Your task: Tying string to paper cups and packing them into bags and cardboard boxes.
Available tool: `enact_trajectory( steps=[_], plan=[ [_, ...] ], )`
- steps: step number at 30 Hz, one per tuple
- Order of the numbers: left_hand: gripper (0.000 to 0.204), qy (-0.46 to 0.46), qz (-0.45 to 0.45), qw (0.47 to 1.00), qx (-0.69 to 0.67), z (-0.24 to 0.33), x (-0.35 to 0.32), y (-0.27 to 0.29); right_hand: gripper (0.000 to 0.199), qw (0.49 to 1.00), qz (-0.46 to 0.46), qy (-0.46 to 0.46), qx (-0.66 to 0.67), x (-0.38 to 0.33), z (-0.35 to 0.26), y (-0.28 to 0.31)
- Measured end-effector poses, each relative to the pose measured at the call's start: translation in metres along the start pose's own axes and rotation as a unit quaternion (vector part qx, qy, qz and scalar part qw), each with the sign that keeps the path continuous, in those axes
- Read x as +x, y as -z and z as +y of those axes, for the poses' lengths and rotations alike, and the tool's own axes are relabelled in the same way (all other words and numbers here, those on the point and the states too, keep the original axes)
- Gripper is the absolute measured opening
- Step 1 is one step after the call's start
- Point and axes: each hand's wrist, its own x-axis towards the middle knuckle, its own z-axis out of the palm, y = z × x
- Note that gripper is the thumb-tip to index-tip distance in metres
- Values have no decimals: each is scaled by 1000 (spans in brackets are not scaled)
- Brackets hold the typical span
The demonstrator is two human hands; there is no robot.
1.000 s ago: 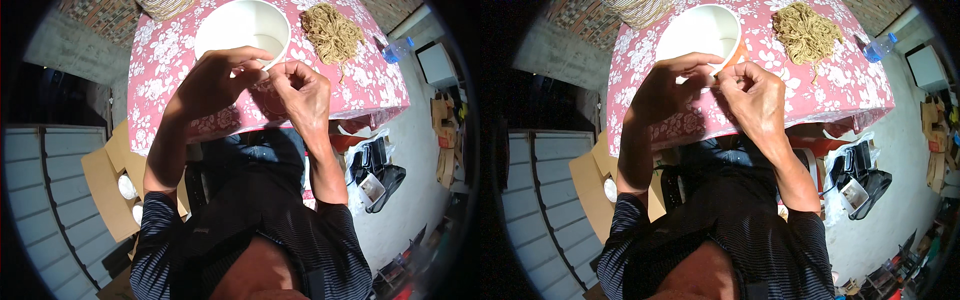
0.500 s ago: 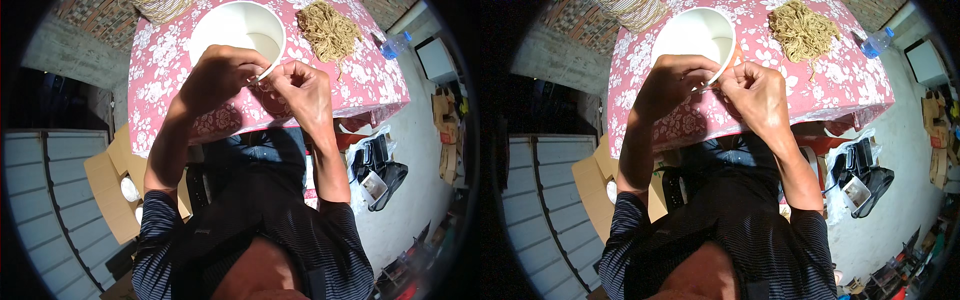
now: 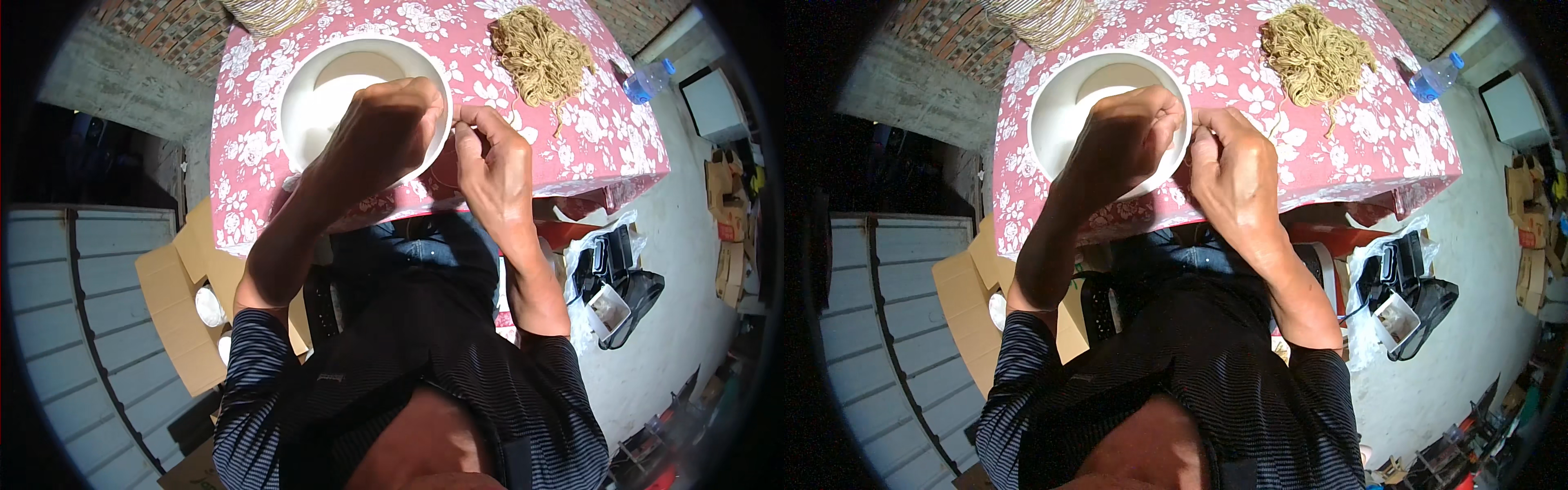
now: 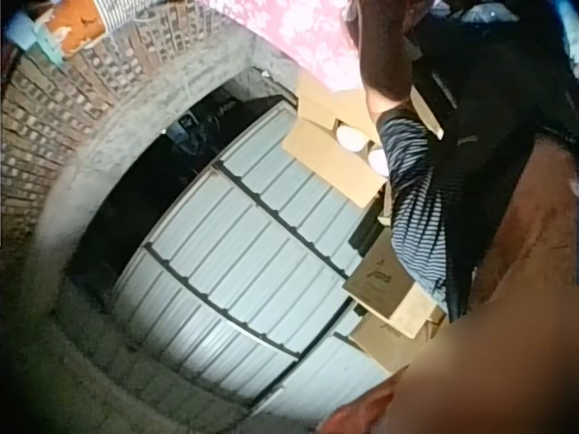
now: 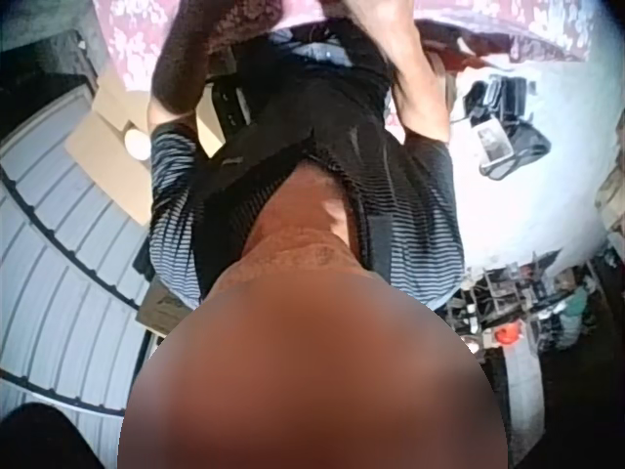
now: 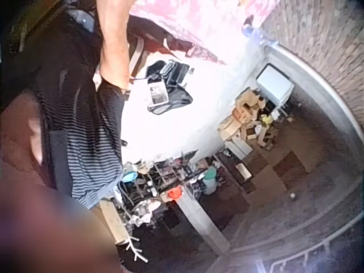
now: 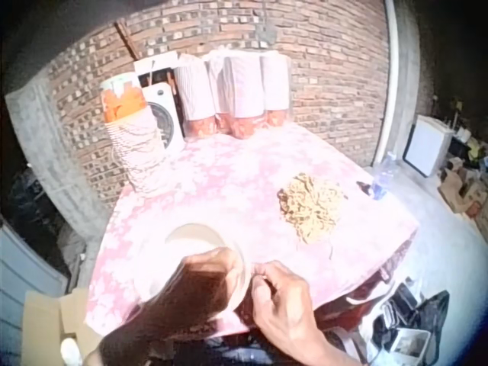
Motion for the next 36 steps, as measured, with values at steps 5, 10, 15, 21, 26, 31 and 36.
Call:
enact_trajectory(
  steps=[5,10,15,21,26,31,36],
  plan=[
    [7,69,-44,996,-48,-4,-6,0,22,988,-46,-125,76,7,-4,2],
    [18,247,-80,920,-294,-4,-6,27,31,973,-57,-157,162,13,-1,-3],
    [20,249,-60,903,-345,-16,-11,46,43,939,-137,-183,258,17,6,-15],
    [22,248,-16,882,-401,-30,-11,56,34,911,-216,-166,310,23,13,-35],
    [17,218,30,852,-475,-47,-10,56,27,920,-224,-170,275,30,7,-39],
    [20,197,85,899,-383,-45,2,52,26,967,-182,-103,149,32,-4,-28],
    [13,165,-24,860,-483,-45,29,43,23,980,-177,-51,73,32,-10,-15]
  ],
)
